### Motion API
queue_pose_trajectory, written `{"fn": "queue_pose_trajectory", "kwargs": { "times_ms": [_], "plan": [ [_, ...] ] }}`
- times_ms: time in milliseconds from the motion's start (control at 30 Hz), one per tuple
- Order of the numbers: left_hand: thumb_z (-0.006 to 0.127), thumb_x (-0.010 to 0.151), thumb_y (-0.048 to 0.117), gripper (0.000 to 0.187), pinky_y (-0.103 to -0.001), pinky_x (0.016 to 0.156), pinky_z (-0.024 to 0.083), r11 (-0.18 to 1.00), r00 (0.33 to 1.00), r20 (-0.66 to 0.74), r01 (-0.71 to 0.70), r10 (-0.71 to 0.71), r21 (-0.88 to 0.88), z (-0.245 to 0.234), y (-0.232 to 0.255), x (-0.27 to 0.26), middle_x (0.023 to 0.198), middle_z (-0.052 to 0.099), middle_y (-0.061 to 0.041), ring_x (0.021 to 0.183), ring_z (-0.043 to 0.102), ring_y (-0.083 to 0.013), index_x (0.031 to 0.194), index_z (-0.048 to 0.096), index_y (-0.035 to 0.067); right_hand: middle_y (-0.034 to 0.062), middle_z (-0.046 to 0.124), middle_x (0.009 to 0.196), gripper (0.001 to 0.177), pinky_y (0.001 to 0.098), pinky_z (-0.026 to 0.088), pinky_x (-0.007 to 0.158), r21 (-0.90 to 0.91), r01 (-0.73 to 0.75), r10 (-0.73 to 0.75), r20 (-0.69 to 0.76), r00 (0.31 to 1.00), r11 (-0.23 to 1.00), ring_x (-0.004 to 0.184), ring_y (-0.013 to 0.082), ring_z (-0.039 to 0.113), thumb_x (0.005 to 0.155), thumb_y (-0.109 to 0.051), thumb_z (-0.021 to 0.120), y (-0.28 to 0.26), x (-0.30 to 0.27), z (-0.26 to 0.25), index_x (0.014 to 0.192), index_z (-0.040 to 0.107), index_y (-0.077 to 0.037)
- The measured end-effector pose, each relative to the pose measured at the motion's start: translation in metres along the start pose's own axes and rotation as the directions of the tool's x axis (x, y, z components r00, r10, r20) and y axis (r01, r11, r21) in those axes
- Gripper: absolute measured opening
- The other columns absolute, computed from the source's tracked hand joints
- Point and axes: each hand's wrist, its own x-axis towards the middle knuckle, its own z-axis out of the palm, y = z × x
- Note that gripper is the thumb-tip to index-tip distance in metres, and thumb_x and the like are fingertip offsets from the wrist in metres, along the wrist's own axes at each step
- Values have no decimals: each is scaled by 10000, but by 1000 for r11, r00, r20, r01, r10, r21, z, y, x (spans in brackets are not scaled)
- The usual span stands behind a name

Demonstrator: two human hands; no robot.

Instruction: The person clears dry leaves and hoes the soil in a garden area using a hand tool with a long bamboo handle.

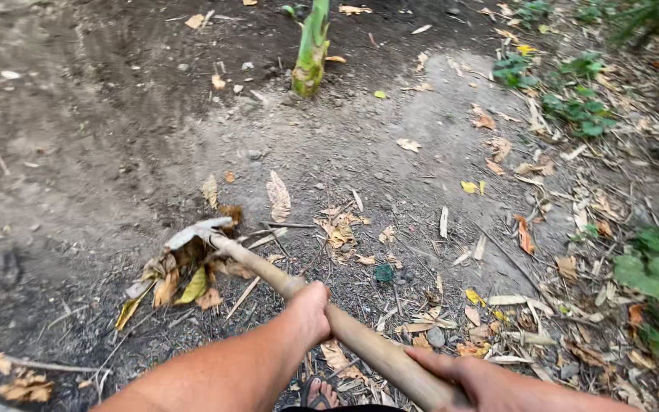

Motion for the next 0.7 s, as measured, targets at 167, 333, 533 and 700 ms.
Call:
{"fn": "queue_pose_trajectory", "kwargs": {
  "times_ms": [167, 333, 533, 700],
  "plan": [
    [562, 932, 4, 514, -602, 1085, 486, 996, 999, -14, -45, 44, -76, 8, -4, -29, 1350, 567, -241, 1236, 610, -414, 1408, 369, 14, 65, 730, 1157, 818, 275, 543, 865, 637, 9, -29, 21, 999, 771, 1057, 154, 696, 866, -265, 700, 40, 15, 21, 1598, 364, -128],
    [568, 957, 57, 480, -555, 1080, 485, 963, 945, 190, -255, 267, -88, 47, 63, -22, 1321, 570, -252, 1220, 590, -396, 1397, 418, -65, 27, 774, 1044, 973, 284, 584, 831, -32, 94, -98, -163, 982, 995, 914, 144, 732, 764, -315, 756, -22, 1, -5, 1625, 304, -268],
    [549, 1021, 142, 638, -591, 905, 564, 906, 925, 104, -380, 366, 186, 67, 102, -61, 1325, 521, -197, 1125, 632, -371, 1554, 199, 164, 104, 753, 1077, 852, 339, 590, 821, -16, 298, -290, -287, 913, 955, 911, 207, 724, 734, -287, 739, -108, 86, -54, 1519, 431, -163],
    [664, 992, 281, 369, -478, 731, 595, 779, 937, 338, -275, 87, 563, 23, 67, 4, 1010, 616, -107, 855, 649, -253, 1247, 622, 18, 81, 739, 1074, 832, 355, 600, 776, -85, 227, -238, -164, 957, 970, 896, 199, 710, 726, -213, 682, -64, 91, -37, 1519, 430, -221]
  ]
}}
